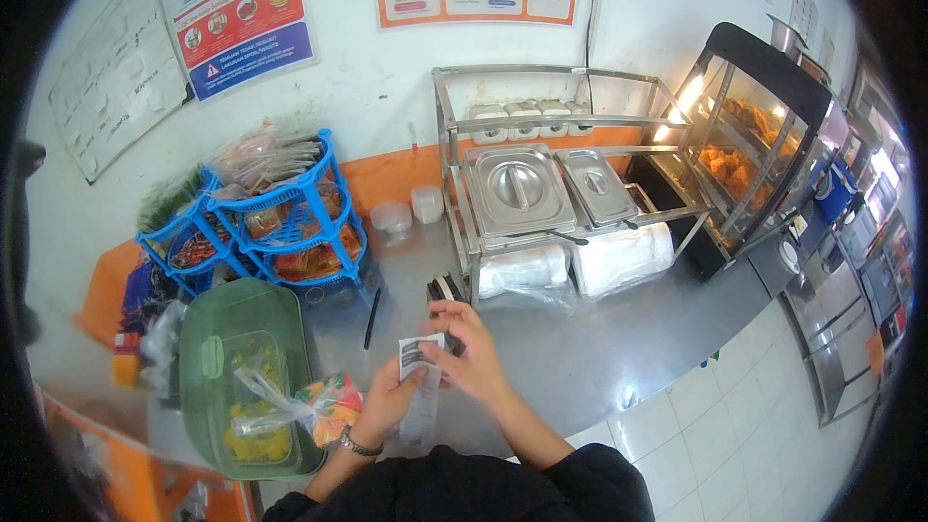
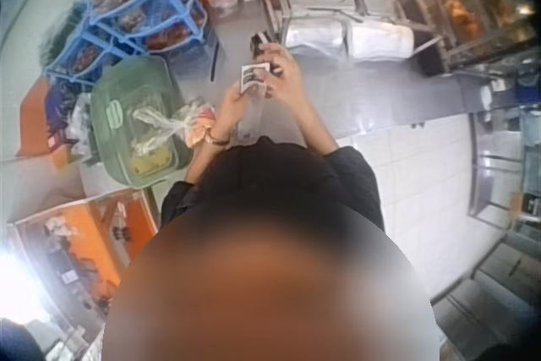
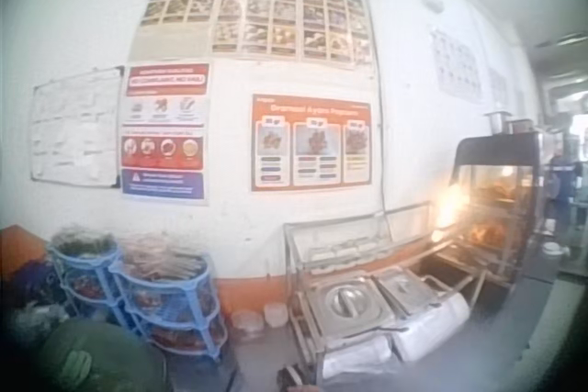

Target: The person assembles small paper boxes by folding flat sheets into box shapes and tucking flaps to secure them. They handle multiple sheets, fold edges, and stack the finished boxes on the counter.

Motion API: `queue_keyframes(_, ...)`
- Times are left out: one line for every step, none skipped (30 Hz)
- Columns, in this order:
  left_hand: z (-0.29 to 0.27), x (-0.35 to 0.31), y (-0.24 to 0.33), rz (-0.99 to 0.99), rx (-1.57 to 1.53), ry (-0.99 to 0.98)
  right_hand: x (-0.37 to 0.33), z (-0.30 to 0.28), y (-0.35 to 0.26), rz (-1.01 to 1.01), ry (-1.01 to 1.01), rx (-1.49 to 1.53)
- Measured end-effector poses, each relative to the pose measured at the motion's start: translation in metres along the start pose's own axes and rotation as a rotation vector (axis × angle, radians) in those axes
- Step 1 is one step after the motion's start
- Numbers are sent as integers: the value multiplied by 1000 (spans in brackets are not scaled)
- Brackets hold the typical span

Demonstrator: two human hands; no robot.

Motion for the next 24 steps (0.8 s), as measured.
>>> queue_keyframes(0,0,-5,-38,-46,-14,2,1,0,29,-67,-7)
queue_keyframes(2,-1,-10,-69,-43,-40,3,0,3,98,-122,-32)
queue_keyframes(3,-3,-15,-99,-40,-65,9,-7,-9,-20,-94,-64)
queue_keyframes(4,-5,-20,-116,-40,-92,16,-16,-17,-97,-53,-114)
queue_keyframes(4,-8,-30,-190,-19,-117,22,-24,-25,-183,-9,-161)
queue_keyframes(4,-11,-39,-251,-2,-145,30,-37,-26,-193,78,-109)
queue_keyframes(4,-14,-45,-292,1,-177,38,-50,-26,-216,171,-55)
queue_keyframes(1,-15,-50,-313,10,-166,42,-64,-25,-242,263,-1)
queue_keyframes(-2,-17,-52,-318,2,-156,46,-72,-14,-182,299,66)
queue_keyframes(-6,-19,-55,-337,-1,-136,49,-80,0,-124,333,132)
queue_keyframes(-15,-20,-55,-330,-7,-80,50,-86,14,-97,343,203)
queue_keyframes(-25,-22,-55,-338,-10,-15,50,-85,38,31,321,162)
queue_keyframes(-34,-25,-55,-346,-14,52,46,-80,62,129,276,124)
queue_keyframes(-44,-27,-52,-330,-71,123,39,-74,88,226,228,86)
queue_keyframes(-54,-29,-49,-312,-129,196,32,-66,96,120,146,-359)
queue_keyframes(-61,-30,-44,-266,-229,239,22,-58,111,90,58,-826)
queue_keyframes(-65,-30,-43,-265,-290,254,14,-57,126,80,51,-839)
queue_keyframes(-67,-29,-40,-243,-392,238,3,-58,147,161,44,-877)
queue_keyframes(-66,-28,-36,-199,-514,212,-4,-61,166,245,37,-929)
queue_keyframes(-68,-29,-39,-237,-509,226,-7,-62,179,264,31,-857)
queue_keyframes(-68,-29,-41,-252,-524,228,-9,-62,190,282,26,-799)
queue_keyframes(-66,-28,-40,-239,-559,202,-10,-63,199,286,28,-742)
queue_keyframes(-68,-29,-43,-266,-526,230,-14,-64,215,395,69,-450)
queue_keyframes(-68,-29,-43,-267,-514,229,-20,-63,228,483,113,-156)
Point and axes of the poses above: each hand's wrist, its own x-axis towards the middle knuckle, its own z-axis out of the palm, y = z × x, the point moved 9 cm from there along x, towards the middle knuckle, and after that the axes turned 3 degrees about y, right-handed, at the moved point
